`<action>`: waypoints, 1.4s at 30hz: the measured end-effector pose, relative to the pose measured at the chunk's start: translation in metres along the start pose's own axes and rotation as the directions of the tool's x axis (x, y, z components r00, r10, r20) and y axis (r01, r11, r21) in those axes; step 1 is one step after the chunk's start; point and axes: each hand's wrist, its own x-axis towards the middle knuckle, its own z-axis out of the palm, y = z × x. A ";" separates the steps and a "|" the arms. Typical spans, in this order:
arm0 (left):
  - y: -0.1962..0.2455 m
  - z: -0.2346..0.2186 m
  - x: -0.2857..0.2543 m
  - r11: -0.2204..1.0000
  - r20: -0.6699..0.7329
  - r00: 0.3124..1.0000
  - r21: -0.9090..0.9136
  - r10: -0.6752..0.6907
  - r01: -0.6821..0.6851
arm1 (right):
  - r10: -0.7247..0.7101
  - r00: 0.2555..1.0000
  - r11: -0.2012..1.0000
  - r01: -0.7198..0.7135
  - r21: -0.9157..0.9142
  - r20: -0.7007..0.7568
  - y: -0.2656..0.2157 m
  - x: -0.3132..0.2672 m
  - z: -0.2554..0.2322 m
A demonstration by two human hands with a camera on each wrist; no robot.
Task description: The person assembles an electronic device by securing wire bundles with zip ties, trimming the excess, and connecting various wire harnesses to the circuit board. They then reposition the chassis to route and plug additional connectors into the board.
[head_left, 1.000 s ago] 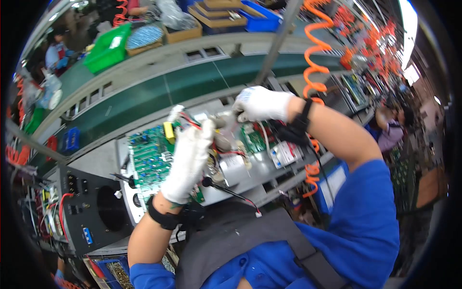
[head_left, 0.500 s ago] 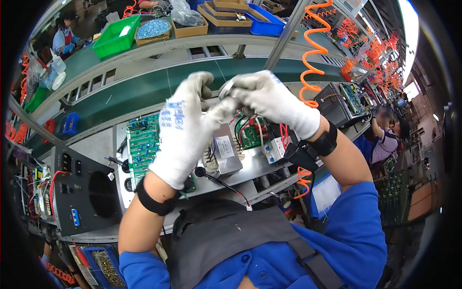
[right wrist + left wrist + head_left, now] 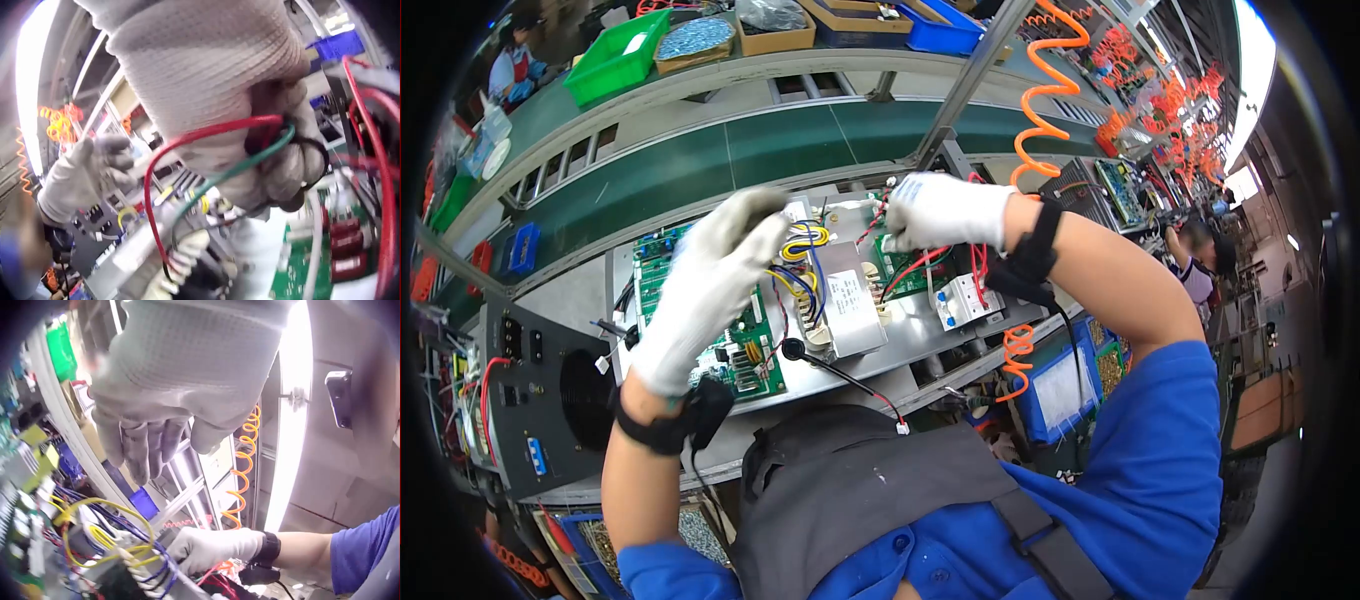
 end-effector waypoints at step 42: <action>-0.099 -0.078 -0.124 0.865 -0.220 0.846 -0.262 -0.486 0.429 | -0.115 0.968 0.948 0.174 -0.266 0.224 0.020 0.035 0.035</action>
